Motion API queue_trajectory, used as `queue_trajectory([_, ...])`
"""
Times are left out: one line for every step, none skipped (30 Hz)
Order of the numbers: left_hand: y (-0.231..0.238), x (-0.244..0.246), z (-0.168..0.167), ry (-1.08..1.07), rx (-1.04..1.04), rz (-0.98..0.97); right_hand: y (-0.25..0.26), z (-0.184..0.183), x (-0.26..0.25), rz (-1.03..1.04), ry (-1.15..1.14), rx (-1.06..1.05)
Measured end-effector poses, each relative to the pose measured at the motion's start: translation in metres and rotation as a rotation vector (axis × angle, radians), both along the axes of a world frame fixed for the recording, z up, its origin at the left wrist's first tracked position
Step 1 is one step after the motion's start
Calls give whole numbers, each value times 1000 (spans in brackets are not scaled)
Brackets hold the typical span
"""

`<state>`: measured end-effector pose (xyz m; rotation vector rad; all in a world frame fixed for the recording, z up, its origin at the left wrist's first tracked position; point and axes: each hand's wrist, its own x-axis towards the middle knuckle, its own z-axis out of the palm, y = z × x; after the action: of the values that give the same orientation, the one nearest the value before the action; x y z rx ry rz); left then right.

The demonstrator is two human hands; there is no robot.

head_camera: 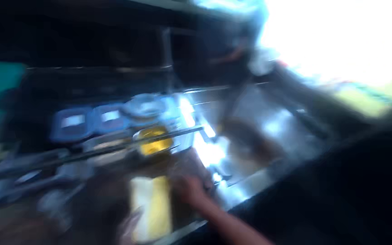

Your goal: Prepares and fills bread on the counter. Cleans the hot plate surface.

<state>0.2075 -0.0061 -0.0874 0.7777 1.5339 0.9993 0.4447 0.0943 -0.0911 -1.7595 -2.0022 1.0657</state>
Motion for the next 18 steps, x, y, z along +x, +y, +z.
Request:
queue_trajectory([6, 4, 6, 29, -49, 50, 5, -1, 8, 145, -171, 20])
queue_trajectory([9, 4, 6, 45, -75, 61, 5, -7, 16, 249, -293, 96])
queue_trajectory([9, 3, 4, 52, -75, 57, 4, -12, 19, 302, -338, 195])
queue_trajectory([6, 0, -1, 54, -66, 51, 1, -18, 16, 333, -318, 313])
queue_trajectory([4, -1, -4, 47, -50, 56, -1, -23, 9, 358, -269, 418])
queue_trajectory([3, 1, -6, 35, -38, 77, 0, -29, 2, 386, -223, 482])
queue_trajectory([3, 2, -6, 27, -33, 87, 1, -32, -3, 409, -216, 479])
queue_trajectory([4, 1, -6, 30, -31, 80, 3, -35, -2, 420, -244, 421])
queue_trajectory([5, -1, -5, 27, -30, 63, 3, -36, 4, 424, -292, 352])
queue_trajectory([5, -2, -4, 16, -26, 56, 0, -36, 13, 410, -309, 344])
queue_trajectory([4, -3, -3, 12, -21, 49, -3, -35, 19, 383, -309, 366])
queue_trajectory([2, -3, -4, 17, -16, 41, -7, -32, 19, 352, -288, 384])
queue_trajectory([-1, -4, -4, 19, -14, 32, -10, -27, 13, 322, -243, 397])
queue_trajectory([-2, -3, -6, 10, -9, 31, -10, -22, 1, 301, -188, 409])
queue_trajectory([-2, -2, -7, 5, -8, 40, -7, -21, -11, 310, -170, 423])
queue_trajectory([-1, -2, -7, 9, -10, 49, -2, -22, -19, 326, -195, 421])
queue_trajectory([1, -2, -6, 21, -12, 53, 2, -24, -20, 329, -239, 391])
queue_trajectory([2, -3, -4, 30, -16, 49, 3, -25, -15, 308, -276, 350])
